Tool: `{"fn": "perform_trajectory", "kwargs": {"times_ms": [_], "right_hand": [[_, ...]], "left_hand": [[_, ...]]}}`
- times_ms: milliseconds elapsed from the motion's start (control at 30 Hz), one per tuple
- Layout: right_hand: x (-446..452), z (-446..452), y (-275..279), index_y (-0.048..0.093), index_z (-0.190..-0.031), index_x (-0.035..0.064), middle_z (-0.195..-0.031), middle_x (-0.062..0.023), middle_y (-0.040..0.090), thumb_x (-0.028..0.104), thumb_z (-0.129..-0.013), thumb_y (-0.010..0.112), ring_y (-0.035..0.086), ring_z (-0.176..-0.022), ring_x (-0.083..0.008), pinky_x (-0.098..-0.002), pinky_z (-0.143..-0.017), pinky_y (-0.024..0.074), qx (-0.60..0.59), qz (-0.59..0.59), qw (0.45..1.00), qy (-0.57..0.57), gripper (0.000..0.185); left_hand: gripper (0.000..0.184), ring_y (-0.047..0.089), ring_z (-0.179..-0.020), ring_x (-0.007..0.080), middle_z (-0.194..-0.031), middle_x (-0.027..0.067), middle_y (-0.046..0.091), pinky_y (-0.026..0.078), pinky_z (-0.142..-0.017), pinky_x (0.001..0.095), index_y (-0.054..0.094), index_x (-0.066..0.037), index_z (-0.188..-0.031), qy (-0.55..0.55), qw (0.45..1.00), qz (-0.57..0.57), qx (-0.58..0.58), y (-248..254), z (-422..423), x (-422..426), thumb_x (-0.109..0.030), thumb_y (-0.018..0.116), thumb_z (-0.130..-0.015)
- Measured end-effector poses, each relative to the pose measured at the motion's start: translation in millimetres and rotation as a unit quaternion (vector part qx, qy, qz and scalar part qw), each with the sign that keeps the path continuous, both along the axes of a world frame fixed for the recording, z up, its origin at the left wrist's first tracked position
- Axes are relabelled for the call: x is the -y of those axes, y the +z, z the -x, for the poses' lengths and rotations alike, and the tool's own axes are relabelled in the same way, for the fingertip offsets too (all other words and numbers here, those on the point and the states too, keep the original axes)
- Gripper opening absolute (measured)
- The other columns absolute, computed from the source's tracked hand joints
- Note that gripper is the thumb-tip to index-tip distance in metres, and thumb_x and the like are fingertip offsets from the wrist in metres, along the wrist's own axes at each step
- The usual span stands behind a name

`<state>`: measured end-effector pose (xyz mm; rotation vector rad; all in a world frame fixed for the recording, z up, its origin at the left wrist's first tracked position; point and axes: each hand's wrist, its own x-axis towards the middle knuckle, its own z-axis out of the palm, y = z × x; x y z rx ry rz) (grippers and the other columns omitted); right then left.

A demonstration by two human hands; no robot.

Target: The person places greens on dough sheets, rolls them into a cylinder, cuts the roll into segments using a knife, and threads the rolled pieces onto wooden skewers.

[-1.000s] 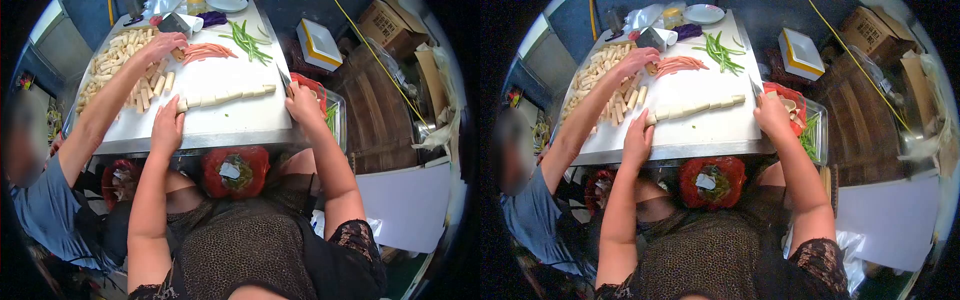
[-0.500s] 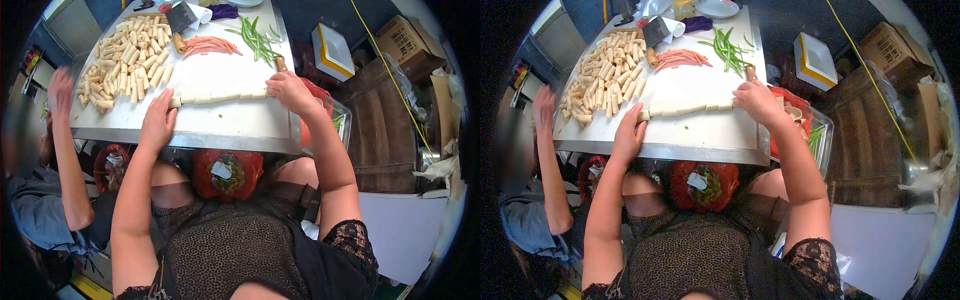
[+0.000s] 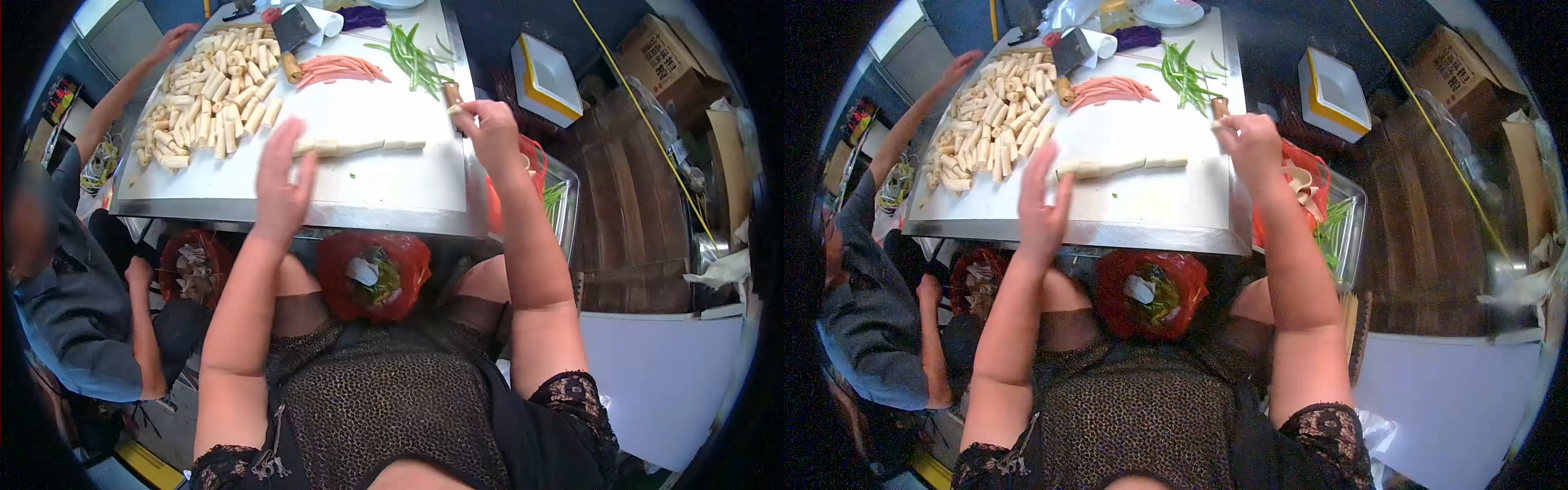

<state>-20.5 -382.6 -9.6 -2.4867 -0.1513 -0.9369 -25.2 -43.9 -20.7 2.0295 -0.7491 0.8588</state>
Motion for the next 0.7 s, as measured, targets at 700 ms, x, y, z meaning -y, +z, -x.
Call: {"fn": "perform_trajectory", "kwargs": {"times_ms": [700], "right_hand": [[-29,83,-20,0.069,-0.096,0.0107,-0.088,-0.0032,0.065,0.007,-0.069,0.080,0.060,-0.086,-0.0266,-0.0393,-0.077,0.0485,-0.041,-0.050,0.987,0.146,0.029]], "left_hand": [[0.015,0.059,-0.082,0.0332,-0.083,0.0118,0.061,0.049,-0.075,0.0418,0.069,-0.006,-0.095,-0.244,0.934,-0.201,-0.166,-6,2,116,-0.015,0.071,-0.083]]}}
